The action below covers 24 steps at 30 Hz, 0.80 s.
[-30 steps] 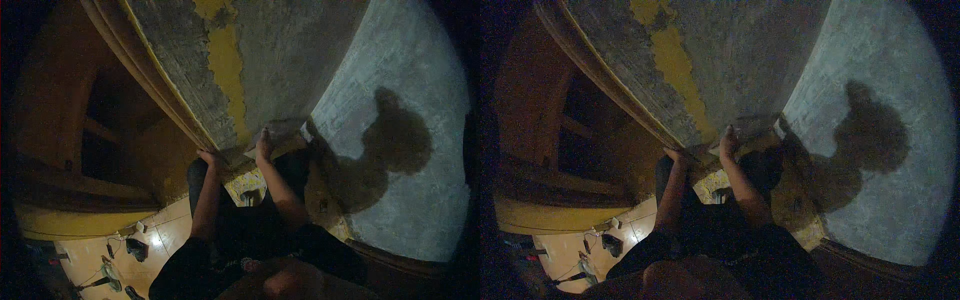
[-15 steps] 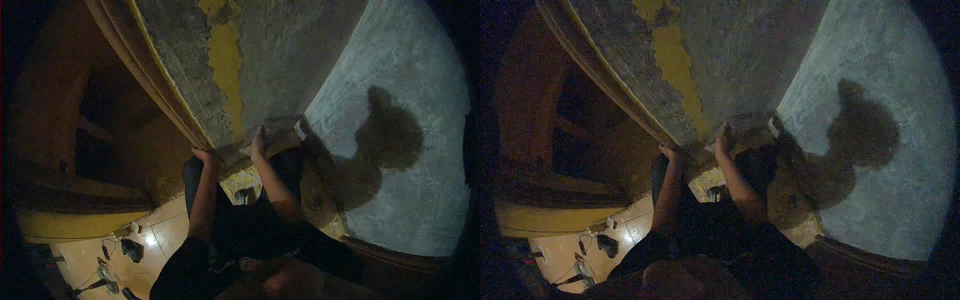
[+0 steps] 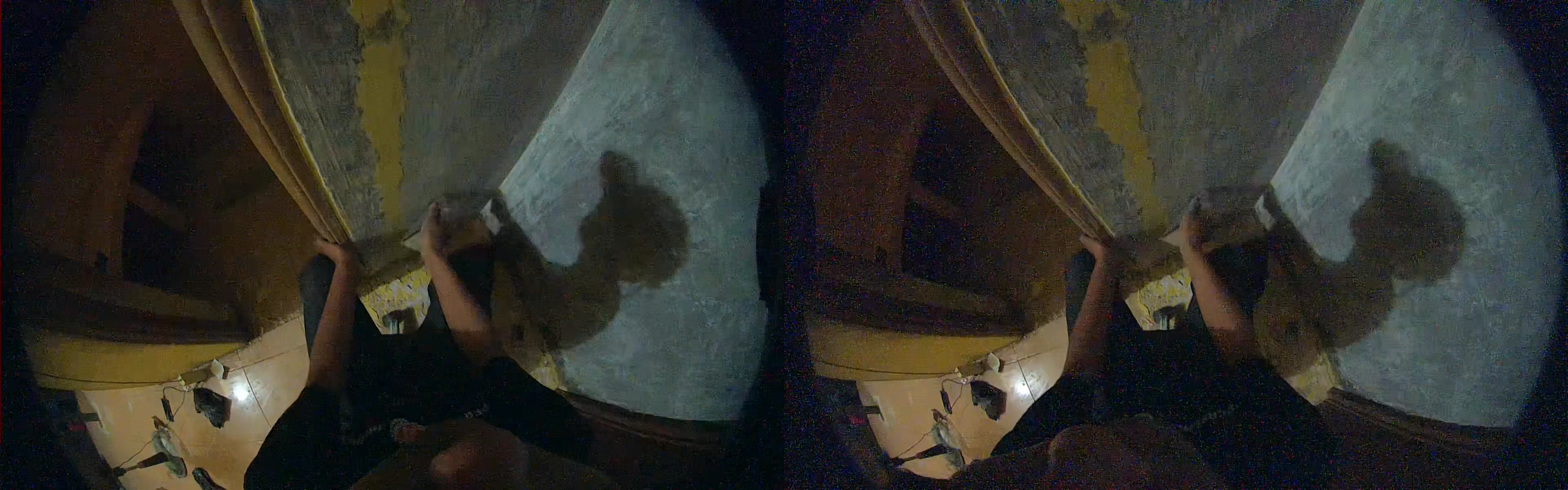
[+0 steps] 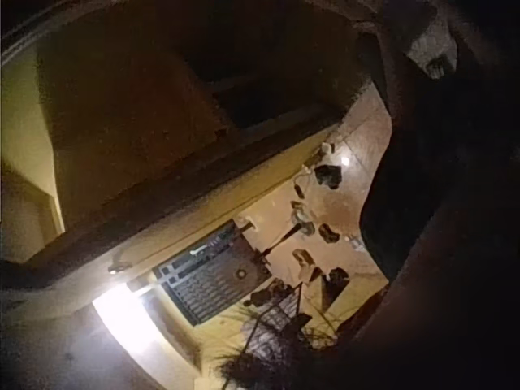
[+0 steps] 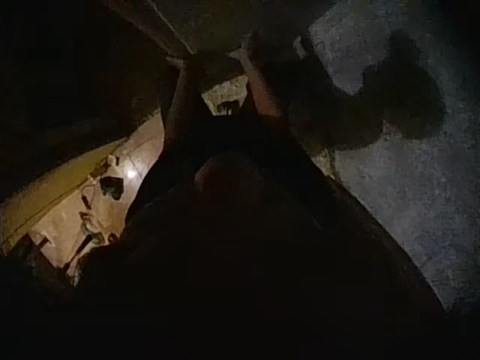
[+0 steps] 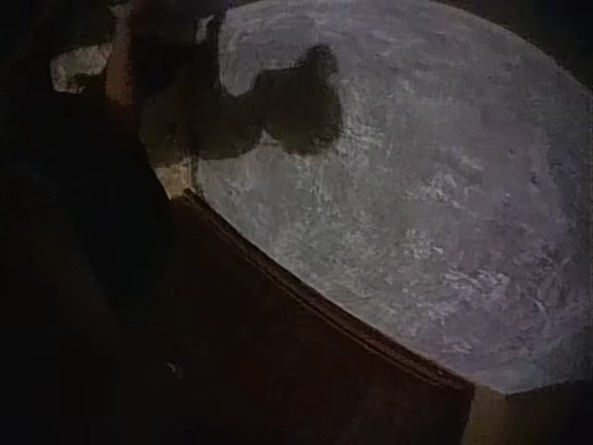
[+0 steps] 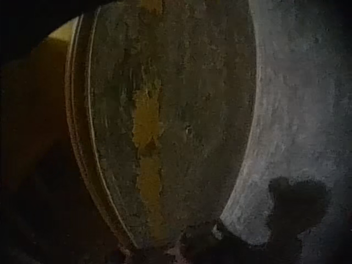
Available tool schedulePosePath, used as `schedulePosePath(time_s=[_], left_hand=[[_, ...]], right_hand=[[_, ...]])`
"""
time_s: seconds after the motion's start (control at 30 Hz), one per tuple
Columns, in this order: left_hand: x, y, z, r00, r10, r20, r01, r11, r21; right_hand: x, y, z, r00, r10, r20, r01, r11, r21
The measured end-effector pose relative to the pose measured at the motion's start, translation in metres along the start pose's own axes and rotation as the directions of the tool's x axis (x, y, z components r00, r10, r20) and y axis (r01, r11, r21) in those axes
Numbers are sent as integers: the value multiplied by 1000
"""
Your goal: The person sands a rough area on a wall using a piece of sandpaper.
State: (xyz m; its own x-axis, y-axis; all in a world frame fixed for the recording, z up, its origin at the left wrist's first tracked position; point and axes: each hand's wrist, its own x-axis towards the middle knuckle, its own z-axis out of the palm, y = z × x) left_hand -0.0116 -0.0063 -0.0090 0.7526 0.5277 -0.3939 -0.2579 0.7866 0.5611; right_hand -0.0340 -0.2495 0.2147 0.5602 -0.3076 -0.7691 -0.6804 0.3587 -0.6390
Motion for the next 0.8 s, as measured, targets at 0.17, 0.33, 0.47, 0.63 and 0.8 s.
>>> schedulePosePath(time_s=[0.17, 0.33, 0.47, 0.63, 0.8], left_hand=[[-30, -38, 29, 997, 32, 69, -34, 999, 20], [-76, -51, 94, 995, -102, -3, 101, 977, 187], [-27, 40, 45, 994, 49, 96, -67, 978, 196], [-53, -6, 66, 998, -9, 64, -8, 968, 252], [-57, -38, 87, 996, -77, 35, 74, 992, 99]], right_hand=[[15, -10, -42, 935, -353, -40, 340, 922, -187], [53, 20, -48, 530, -845, -72, 757, 509, -410], [-21, 64, 28, -86, -977, 196, 931, -149, -334], [18, 77, 9, -23, -971, 236, 886, -129, -445], [50, 72, -6, 146, -968, 203, 847, 16, -532]])
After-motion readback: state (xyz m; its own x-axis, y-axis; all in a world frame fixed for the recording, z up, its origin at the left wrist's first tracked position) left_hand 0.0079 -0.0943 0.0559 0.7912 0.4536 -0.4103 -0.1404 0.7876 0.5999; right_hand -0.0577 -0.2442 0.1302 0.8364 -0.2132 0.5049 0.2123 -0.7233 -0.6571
